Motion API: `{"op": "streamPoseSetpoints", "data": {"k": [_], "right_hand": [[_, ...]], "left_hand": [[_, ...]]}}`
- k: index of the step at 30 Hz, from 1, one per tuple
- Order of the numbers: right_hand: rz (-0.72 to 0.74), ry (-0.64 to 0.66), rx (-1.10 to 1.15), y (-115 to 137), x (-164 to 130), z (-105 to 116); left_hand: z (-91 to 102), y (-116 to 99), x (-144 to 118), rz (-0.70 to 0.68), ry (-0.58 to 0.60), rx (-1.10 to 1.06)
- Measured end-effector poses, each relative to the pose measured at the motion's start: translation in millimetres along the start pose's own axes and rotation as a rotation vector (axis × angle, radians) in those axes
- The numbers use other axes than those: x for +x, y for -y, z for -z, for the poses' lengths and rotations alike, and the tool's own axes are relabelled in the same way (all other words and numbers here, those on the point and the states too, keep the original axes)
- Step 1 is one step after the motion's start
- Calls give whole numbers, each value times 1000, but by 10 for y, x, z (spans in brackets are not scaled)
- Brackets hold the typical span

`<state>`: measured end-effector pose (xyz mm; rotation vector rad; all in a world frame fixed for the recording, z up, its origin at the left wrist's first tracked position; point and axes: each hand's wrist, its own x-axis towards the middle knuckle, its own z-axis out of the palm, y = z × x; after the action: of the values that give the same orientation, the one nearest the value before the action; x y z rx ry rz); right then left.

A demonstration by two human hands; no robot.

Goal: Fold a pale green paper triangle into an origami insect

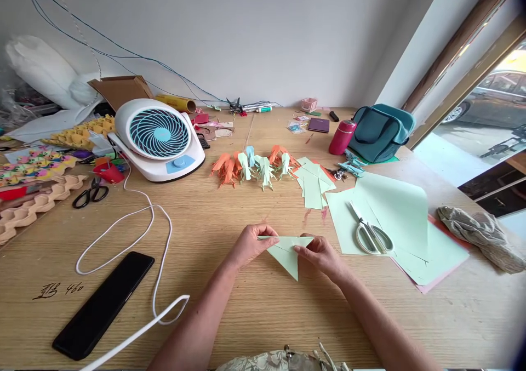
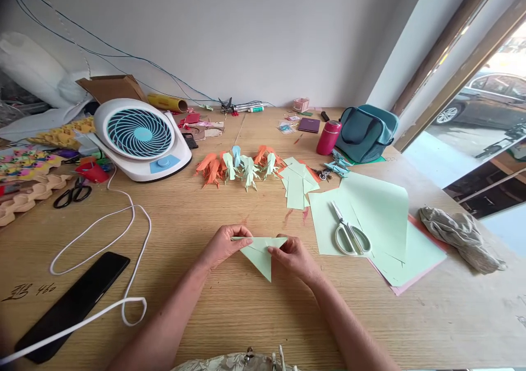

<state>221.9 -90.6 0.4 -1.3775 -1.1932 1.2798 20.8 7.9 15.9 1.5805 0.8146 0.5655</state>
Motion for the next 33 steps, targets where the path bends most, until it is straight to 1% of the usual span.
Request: {"op": "streamPoseSetpoints", "data": {"k": [4, 6, 8, 11, 12, 13, 15, 17, 20, 21, 23, 26, 27, 29, 31, 33], "right_hand": [[-20, 46, -27, 41, 3, -12], [-25, 21, -1, 67, 32, -55], [-6, -72, 45, 87, 85, -120], [35, -233, 97, 85, 166, -224], [39, -269, 102, 70, 181, -253], [34, -335, 114, 45, 188, -276], [29, -400, 127, -28, 190, -301], [42, -424, 121, -114, 194, -304], [22, -362, 111, -177, 182, -313], [10, -346, 96, -167, 165, -323], [1, -305, 88, -109, 132, -345], [27, -338, 106, -11, 141, -341], [25, -332, 130, 9, 156, -328], [3, -286, 157, 29, 179, -299], [-12, -228, 167, 33, 181, -282], [-18, -200, 175, 35, 168, -280]], "left_hand": [[50, 1, 7, 93, -135, -214], [88, 18, 21, 137, -181, -334], [124, 49, 45, 133, -183, -467], [144, 110, 71, 106, -104, -683], [136, 129, 67, 110, -76, -732], [121, 143, 56, 120, -63, -754], [73, 160, 28, 140, -16, -731], [15, 166, 15, 170, 40, -682], [-66, 163, 17, 176, 46, -618], [-88, 159, 13, 160, 42, -602], [-113, 152, 1, 147, -3, -546], [-75, 156, 9, 184, 15, -444], [-46, 157, 18, 177, 7, -416], [25, 151, 29, 157, 41, -349], [102, 129, 20, 139, 93, -339], [172, 101, 1, 130, 142, -412]]}}
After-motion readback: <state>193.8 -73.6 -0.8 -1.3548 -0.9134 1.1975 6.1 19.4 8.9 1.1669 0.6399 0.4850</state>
